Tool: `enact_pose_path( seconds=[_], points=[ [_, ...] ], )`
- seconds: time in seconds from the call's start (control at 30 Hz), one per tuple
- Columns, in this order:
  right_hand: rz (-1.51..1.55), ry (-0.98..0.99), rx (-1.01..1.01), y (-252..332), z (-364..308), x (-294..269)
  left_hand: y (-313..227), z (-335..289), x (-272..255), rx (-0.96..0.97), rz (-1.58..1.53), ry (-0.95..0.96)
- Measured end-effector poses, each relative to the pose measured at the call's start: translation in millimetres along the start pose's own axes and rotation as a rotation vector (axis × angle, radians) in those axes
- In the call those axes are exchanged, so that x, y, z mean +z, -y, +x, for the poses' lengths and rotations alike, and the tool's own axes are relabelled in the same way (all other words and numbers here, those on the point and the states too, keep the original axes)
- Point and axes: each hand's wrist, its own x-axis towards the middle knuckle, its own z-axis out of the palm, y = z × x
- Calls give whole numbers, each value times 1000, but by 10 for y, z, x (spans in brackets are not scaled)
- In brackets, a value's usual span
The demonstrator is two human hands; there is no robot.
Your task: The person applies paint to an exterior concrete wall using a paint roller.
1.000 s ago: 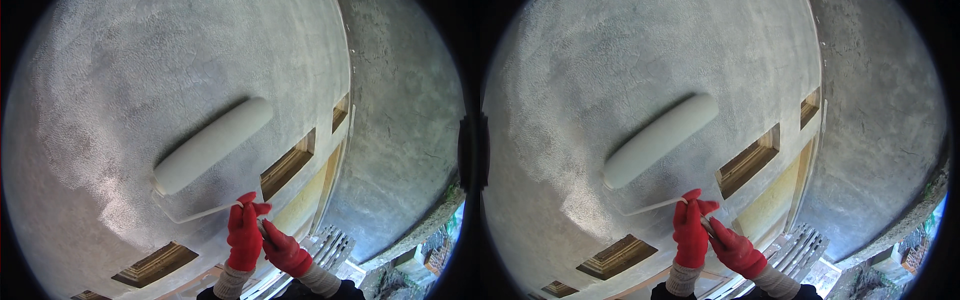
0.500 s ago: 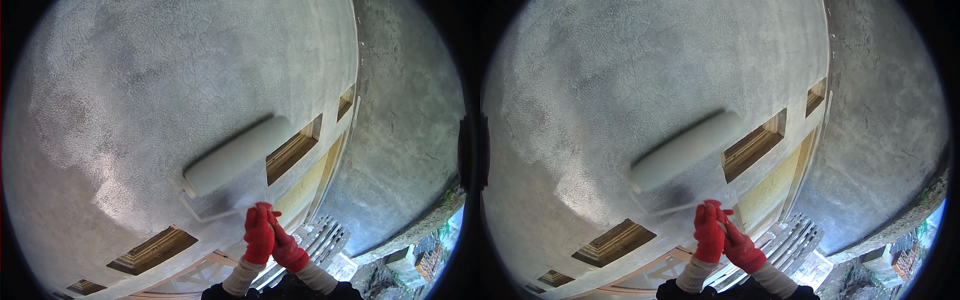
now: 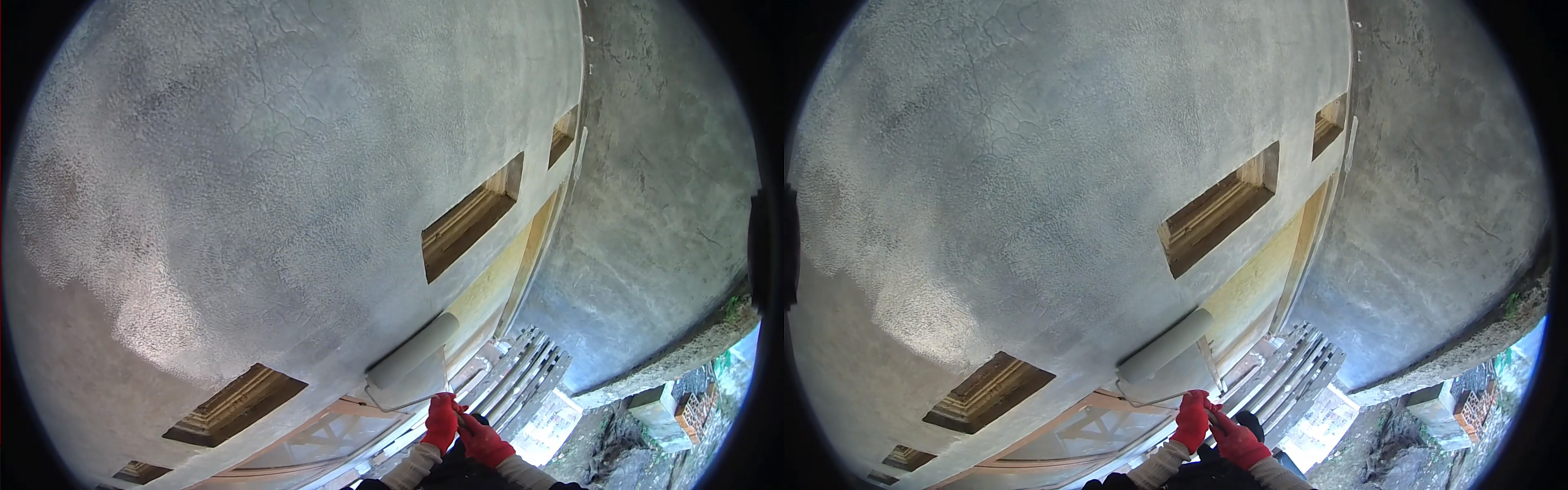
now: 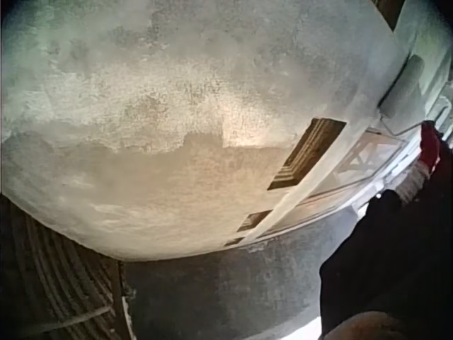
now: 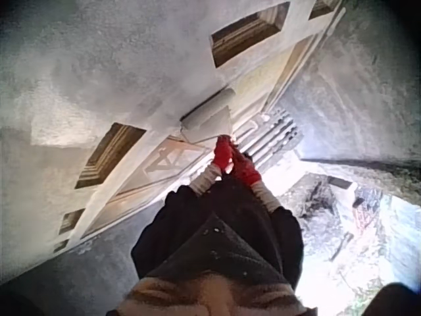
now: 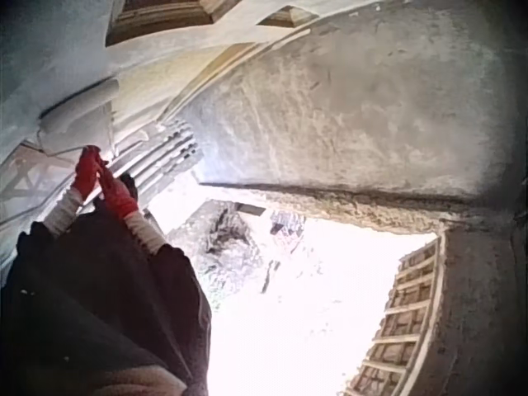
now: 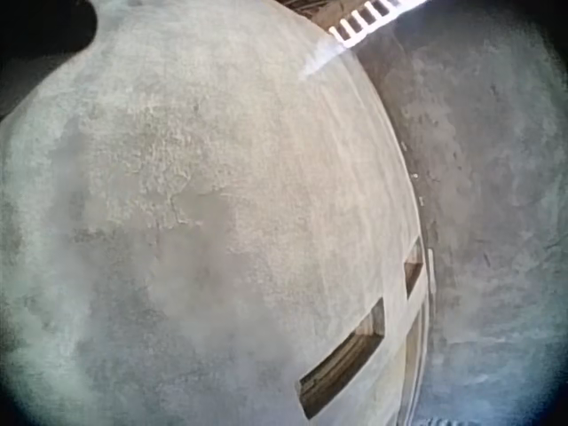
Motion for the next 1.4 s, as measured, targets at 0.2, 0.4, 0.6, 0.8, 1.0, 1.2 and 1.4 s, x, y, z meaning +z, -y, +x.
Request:
enact_pose_path(
  seconds=[0.2, 0.4, 0.6, 0.8, 1.0, 1.2, 1.4],
  points=[
    [65, 87, 264, 165, -83, 2, 51, -6, -99, -120, -8, -11],
    [-1, -12, 62, 279, 49, -88, -318, -135, 196, 55, 6, 60],
    [58, -176, -106, 599, 235, -214, -749, -187, 532, 255, -24, 220],
    [13, -43, -178, 595, -110, -75, -422, -327, 222, 196, 92, 115],
    [252, -3, 173, 626, -276, -122, -353, -504, 176, 195, 27, 272],
    [8, -439, -559, 1062, 32, -125, -929, -532, 510, 324, -34, 267],
    [340, -217, -343, 1657, 214, -302, -1432, -399, 701, 462, -168, 274]
  ],
)
